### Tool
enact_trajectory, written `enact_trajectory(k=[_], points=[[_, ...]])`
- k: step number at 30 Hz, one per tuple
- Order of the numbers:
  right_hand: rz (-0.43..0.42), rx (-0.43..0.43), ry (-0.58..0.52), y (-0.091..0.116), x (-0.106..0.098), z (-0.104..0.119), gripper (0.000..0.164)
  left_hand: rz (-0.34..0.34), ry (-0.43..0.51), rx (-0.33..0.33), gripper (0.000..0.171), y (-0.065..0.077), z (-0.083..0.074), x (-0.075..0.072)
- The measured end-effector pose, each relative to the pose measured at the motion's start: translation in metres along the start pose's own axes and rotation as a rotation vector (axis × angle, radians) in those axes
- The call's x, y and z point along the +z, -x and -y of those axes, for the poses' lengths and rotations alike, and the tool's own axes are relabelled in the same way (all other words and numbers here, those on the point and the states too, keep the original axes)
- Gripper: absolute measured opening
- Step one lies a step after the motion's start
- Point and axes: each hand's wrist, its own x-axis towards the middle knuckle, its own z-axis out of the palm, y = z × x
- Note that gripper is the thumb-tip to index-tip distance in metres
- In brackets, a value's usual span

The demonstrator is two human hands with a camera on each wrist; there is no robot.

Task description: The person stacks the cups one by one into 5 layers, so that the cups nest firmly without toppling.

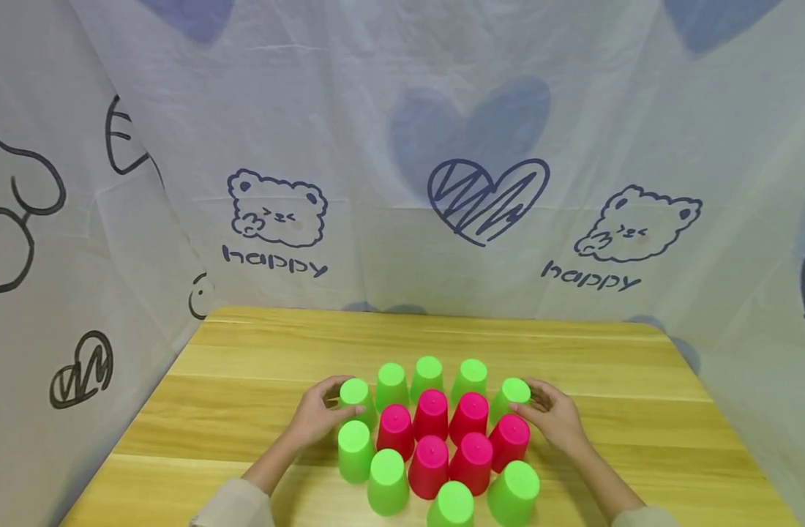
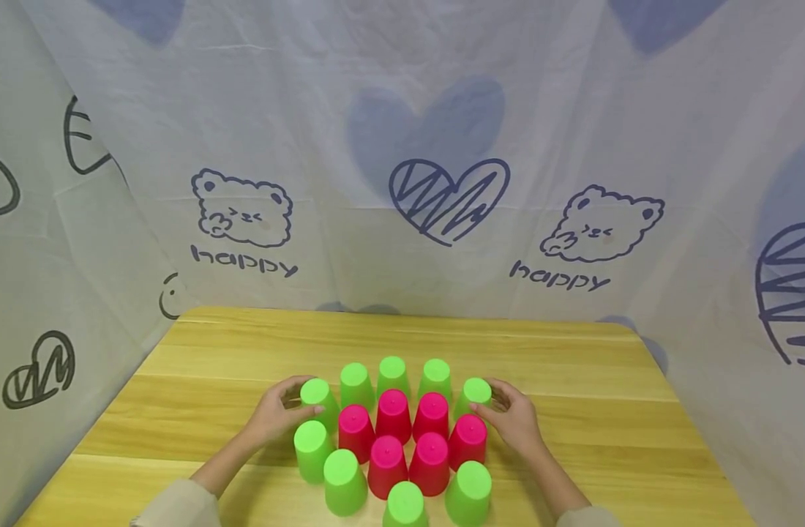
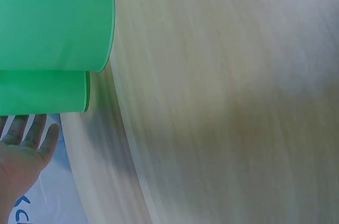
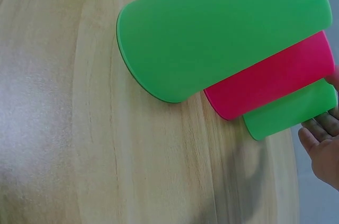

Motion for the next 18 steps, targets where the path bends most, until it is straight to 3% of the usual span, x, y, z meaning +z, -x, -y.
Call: enact_trajectory(k=[7, 18], points=[[0.003, -0.004, 0.000, 0.000, 0.001, 0.005, 0.050, -0.049, -0.009, 0.021, 0.043, -0.002, -0.015, -0.004], [-0.005, -0.016, 0.002, 0.000, 0.001, 0.005, 0.048, -0.102, -0.004, 0.030, 0.046, -0.023, -0.011, -0.008]])
